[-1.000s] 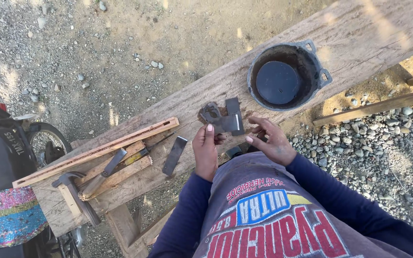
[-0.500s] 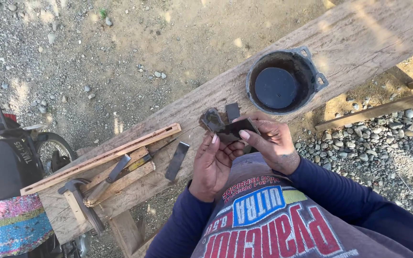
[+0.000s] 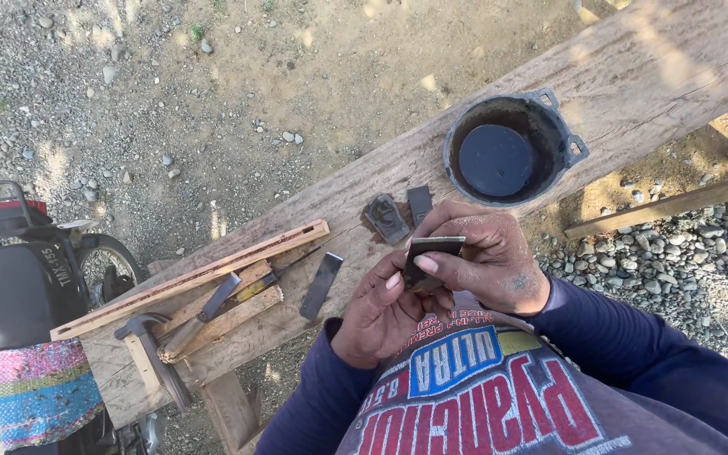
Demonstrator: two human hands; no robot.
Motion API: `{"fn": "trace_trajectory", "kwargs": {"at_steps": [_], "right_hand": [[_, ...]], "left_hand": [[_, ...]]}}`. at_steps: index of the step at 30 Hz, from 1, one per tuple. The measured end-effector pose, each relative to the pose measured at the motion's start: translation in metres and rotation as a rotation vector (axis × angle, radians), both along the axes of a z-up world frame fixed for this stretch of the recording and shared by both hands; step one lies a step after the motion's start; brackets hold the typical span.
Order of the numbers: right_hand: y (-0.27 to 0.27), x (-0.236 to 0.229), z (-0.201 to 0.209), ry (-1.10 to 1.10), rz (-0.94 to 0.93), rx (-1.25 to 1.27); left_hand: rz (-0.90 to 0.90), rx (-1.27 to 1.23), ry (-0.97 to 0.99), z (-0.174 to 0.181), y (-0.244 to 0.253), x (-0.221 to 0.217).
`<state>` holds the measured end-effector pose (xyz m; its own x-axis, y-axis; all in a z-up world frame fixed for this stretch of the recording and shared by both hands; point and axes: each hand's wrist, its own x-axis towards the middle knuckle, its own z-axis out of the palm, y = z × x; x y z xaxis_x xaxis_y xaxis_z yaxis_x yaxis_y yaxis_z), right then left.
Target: Sharpening a metal blade using a sharpening stone and oil.
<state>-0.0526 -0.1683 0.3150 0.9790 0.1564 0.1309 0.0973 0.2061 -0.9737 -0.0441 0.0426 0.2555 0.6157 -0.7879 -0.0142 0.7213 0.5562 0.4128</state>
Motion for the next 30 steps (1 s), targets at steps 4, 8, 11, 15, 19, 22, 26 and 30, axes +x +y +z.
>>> {"fn": "trace_trajectory", "kwargs": {"at_steps": [4,8,11,15,19,22,26,30], "right_hand": [[0.004,0.002,0.009,-0.102,0.009,-0.083],[0.008,0.003,0.017,-0.025,0.030,-0.099],[0.009,0.008,0.020,-0.054,0.069,-0.069],[0.010,0.010,0.011,-0.113,0.109,0.029],[0.009,0.014,0.010,-0.047,0.118,0.121],[0.006,0.016,0.010,0.006,0.135,0.152],[0.000,0.022,0.008,0.022,0.157,0.180],[-0.007,0.027,0.008,0.057,0.192,0.227]], "left_hand": [[-0.008,-0.066,-0.030,0.008,0.001,-0.002],[0.048,-0.055,-0.011,0.009,0.001,-0.005],[0.066,-0.076,-0.001,0.013,0.001,-0.007],[0.099,-0.035,-0.102,0.005,0.001,-0.007],[0.126,-0.048,-0.053,0.011,-0.007,-0.006],[0.131,-0.059,-0.023,0.009,-0.010,-0.008],[0.146,-0.047,-0.008,0.008,-0.015,-0.005],[0.165,-0.002,-0.036,0.017,-0.024,0.001]]}}
